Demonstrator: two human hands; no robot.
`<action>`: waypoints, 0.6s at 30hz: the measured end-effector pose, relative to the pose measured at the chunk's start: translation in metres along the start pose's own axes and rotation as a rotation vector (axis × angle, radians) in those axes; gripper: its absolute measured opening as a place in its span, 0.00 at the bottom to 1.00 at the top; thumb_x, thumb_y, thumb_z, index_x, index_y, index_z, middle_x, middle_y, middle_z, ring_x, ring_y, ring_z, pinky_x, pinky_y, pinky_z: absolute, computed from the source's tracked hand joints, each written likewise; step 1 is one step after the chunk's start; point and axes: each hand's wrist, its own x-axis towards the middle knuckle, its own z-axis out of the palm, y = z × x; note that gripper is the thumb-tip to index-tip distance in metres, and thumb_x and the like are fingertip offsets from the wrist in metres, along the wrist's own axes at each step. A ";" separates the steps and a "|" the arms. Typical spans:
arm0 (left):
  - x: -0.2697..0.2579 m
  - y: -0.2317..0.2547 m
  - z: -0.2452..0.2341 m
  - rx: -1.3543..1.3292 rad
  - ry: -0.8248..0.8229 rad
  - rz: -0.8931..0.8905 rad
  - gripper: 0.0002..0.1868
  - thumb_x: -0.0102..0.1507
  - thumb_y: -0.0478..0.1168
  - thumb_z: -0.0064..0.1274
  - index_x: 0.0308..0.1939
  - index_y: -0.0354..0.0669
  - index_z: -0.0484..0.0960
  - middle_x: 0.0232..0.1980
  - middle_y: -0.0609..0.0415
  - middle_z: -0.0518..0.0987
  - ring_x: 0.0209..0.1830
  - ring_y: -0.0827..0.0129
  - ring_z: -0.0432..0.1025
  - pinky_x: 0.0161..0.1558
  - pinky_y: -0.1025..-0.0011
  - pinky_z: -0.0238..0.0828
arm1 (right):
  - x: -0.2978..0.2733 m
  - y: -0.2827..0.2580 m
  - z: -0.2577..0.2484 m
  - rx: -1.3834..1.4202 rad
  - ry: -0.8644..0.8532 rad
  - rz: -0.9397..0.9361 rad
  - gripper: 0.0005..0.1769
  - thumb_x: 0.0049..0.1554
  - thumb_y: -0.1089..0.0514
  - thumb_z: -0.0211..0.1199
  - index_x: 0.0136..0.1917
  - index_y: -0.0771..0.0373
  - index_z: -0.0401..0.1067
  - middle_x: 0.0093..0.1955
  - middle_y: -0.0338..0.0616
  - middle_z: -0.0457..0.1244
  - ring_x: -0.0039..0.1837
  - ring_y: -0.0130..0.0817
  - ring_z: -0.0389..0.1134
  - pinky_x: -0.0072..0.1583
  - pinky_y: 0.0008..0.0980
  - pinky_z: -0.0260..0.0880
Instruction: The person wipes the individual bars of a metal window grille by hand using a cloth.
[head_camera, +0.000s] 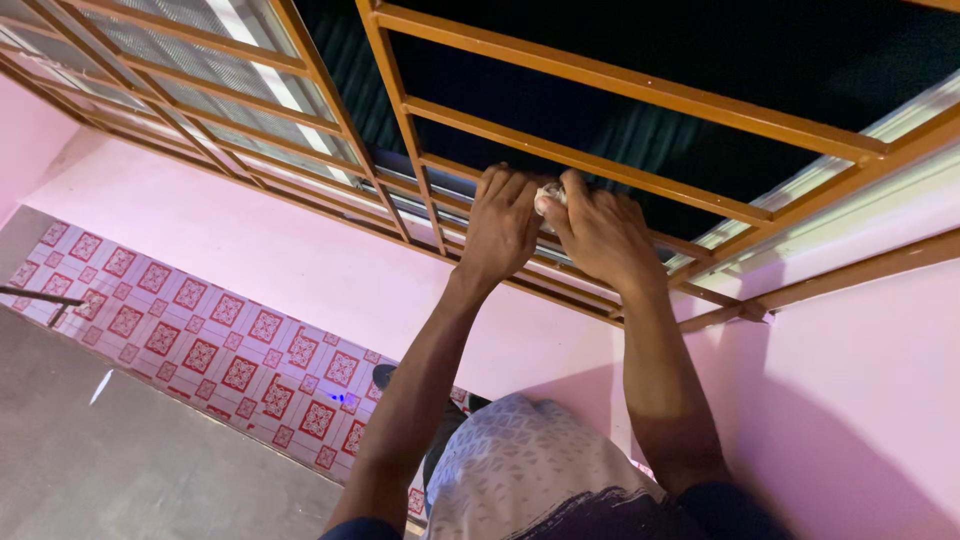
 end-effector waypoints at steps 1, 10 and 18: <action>0.000 -0.002 -0.001 -0.004 -0.002 0.006 0.10 0.65 0.34 0.51 0.49 0.36 0.79 0.48 0.44 0.77 0.53 0.49 0.70 0.70 0.50 0.60 | 0.001 0.000 0.001 -0.001 0.004 0.006 0.23 0.68 0.40 0.48 0.56 0.64 0.66 0.32 0.54 0.67 0.38 0.55 0.71 0.47 0.55 0.68; -0.005 -0.035 -0.032 0.222 0.217 0.032 0.15 0.63 0.38 0.51 0.53 0.40 0.80 0.59 0.47 0.76 0.69 0.47 0.61 0.72 0.44 0.48 | 0.050 -0.041 0.014 -0.012 -0.011 -0.111 0.29 0.67 0.38 0.46 0.61 0.67 0.66 0.29 0.56 0.66 0.38 0.53 0.71 0.52 0.57 0.67; -0.034 -0.079 -0.033 0.335 0.452 -0.180 0.14 0.70 0.34 0.49 0.54 0.44 0.88 0.62 0.45 0.68 0.70 0.49 0.55 0.73 0.50 0.51 | 0.099 -0.085 0.030 0.204 -0.389 -0.026 0.32 0.64 0.38 0.48 0.68 0.66 0.61 0.38 0.57 0.70 0.44 0.49 0.75 0.49 0.50 0.73</action>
